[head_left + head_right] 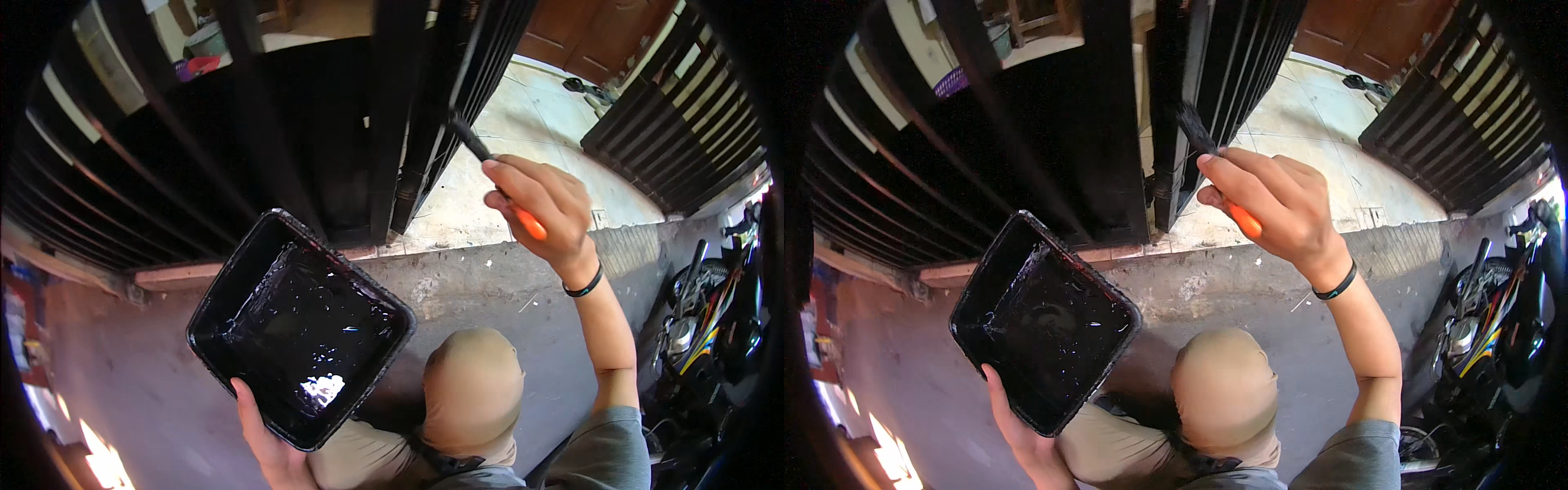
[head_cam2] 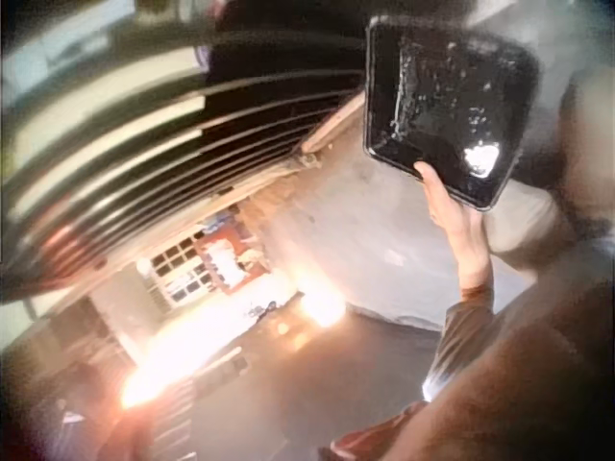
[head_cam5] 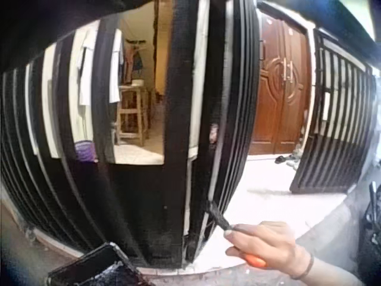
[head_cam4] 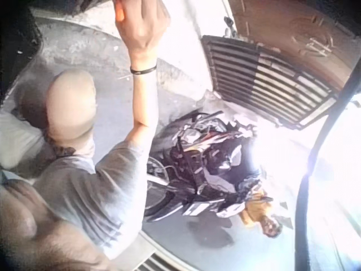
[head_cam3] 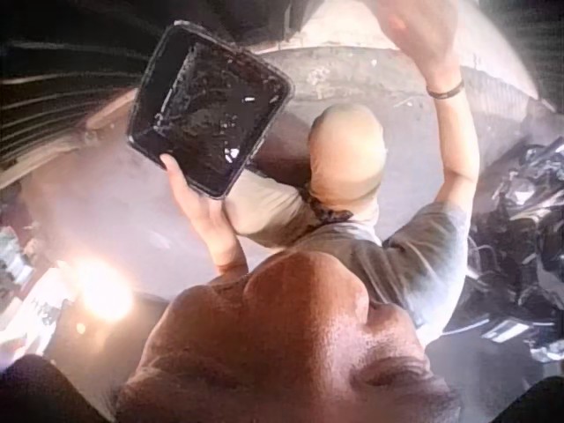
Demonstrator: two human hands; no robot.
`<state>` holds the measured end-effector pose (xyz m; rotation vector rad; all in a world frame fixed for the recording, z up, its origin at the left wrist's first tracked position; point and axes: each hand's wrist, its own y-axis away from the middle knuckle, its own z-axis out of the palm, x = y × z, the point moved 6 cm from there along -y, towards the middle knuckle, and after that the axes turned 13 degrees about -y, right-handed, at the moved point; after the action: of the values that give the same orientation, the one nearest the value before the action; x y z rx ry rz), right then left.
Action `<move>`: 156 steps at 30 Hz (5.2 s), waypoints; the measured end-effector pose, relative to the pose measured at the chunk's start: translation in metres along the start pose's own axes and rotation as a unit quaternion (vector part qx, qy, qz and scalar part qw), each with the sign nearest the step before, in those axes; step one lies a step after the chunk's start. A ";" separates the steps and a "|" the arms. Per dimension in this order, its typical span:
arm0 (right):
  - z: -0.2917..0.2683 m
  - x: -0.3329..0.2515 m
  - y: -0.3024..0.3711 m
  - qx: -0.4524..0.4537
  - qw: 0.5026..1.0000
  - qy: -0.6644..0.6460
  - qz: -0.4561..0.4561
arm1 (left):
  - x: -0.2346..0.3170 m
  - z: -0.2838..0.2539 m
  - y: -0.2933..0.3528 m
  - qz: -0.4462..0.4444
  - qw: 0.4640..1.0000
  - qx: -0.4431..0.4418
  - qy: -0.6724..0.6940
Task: The person paints a metal gate with a brush and black paint, dipping the brush into a tray and applying the paint to the vertical bars.
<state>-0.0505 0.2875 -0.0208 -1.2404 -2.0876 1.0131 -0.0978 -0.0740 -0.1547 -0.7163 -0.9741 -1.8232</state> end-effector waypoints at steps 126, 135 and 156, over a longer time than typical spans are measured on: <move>-0.124 0.072 -0.140 0.278 0.936 -0.198 0.090 | 0.021 -0.032 -0.003 0.042 0.987 0.120 -0.098; -0.140 0.049 -0.175 0.317 0.924 -0.071 -0.199 | 0.016 -0.029 -0.007 0.026 0.984 0.148 -0.096; -0.181 0.012 -0.259 0.185 0.956 0.102 -0.202 | 0.031 -0.020 0.002 0.039 0.994 0.094 0.027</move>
<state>-0.0570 0.2802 0.2956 -0.6647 -1.7857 0.9782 -0.1103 -0.1060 -0.1397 -0.5781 -1.0511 -1.6510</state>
